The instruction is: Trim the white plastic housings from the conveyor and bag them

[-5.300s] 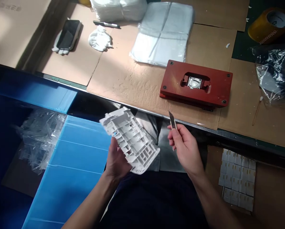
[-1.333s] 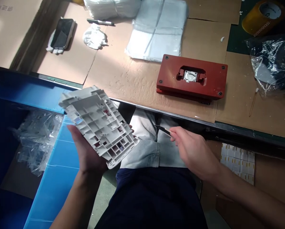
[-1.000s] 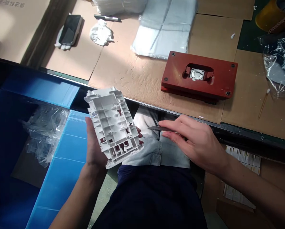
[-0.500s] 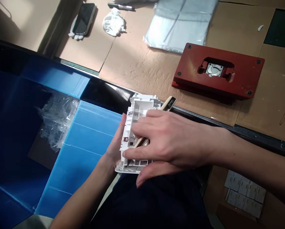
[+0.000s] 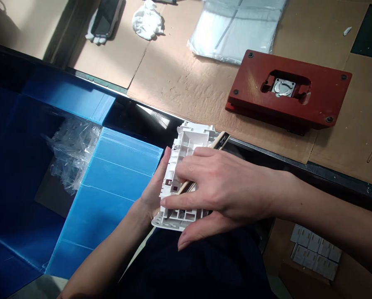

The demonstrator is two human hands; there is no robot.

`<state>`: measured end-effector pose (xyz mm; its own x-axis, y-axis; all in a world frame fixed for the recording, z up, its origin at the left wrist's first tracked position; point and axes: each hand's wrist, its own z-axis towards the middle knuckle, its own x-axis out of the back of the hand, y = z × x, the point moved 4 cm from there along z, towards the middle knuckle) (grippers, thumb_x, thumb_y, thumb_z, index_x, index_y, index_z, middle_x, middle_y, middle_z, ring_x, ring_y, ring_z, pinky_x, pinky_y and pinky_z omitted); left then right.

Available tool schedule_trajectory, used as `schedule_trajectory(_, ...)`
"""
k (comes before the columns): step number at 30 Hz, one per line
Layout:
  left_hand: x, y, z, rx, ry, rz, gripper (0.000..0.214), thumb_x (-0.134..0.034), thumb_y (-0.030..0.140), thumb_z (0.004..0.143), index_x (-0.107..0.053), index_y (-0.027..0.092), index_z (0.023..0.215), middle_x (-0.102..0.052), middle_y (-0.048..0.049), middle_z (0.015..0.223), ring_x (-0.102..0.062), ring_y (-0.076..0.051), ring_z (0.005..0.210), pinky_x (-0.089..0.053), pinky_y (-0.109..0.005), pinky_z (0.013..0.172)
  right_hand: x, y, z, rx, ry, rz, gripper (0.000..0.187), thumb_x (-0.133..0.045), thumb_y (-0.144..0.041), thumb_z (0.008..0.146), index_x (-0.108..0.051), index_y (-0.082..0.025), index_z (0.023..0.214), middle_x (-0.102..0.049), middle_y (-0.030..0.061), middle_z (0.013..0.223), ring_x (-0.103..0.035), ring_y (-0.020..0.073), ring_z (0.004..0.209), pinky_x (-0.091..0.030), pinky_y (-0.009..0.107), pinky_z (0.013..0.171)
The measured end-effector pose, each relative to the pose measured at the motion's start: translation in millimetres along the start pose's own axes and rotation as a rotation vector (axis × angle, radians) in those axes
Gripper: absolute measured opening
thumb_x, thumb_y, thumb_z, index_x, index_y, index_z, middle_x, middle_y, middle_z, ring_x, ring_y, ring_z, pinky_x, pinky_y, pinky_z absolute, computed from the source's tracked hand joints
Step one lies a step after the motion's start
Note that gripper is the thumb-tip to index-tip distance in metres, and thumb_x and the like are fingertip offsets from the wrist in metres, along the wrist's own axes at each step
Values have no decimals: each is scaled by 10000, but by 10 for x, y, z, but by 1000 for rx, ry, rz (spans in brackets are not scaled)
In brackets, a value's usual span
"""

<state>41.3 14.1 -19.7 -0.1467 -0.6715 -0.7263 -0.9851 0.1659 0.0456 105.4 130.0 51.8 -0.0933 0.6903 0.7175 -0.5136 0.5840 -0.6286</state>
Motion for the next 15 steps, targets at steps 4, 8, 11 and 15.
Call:
schedule_trajectory(4,-19,-6,-1,16,-37,22,665,-379,656,973,-625,137,1308,-774,-97,990,-729,-283,990,-574,-353,878,-6,-5,-2,-6,4,4,473,-624,-562,926,-709,-199,1218,-650,67,956,-550,198,879,-385,368,795)
schedule_trajectory(8,-37,-16,2,38,-103,46,681,-312,657,988,-616,151,1328,-772,-103,1020,-728,-280,998,-565,-361,896,-2,-18,-4,-4,-1,-10,465,-624,-561,925,-715,-200,1203,-641,65,929,-541,199,863,-377,369,781)
schedule_trajectory(11,-35,-18,9,51,-116,56,700,-274,658,993,-612,152,1339,-772,-112,1030,-729,-277,987,-566,-364,894,-2,-12,-17,-2,8,-14,453,-626,-560,924,-725,-192,1169,-631,61,908,-531,196,844,-375,370,778)
schedule_trajectory(15,-25,-16,18,69,-89,47,709,-297,665,985,-612,142,1344,-775,-122,1015,-734,-273,958,-571,-355,877,-14,-1,-33,10,22,-37,444,-615,-560,930,-726,-190,1149,-613,56,888,-515,189,821,-363,364,761)
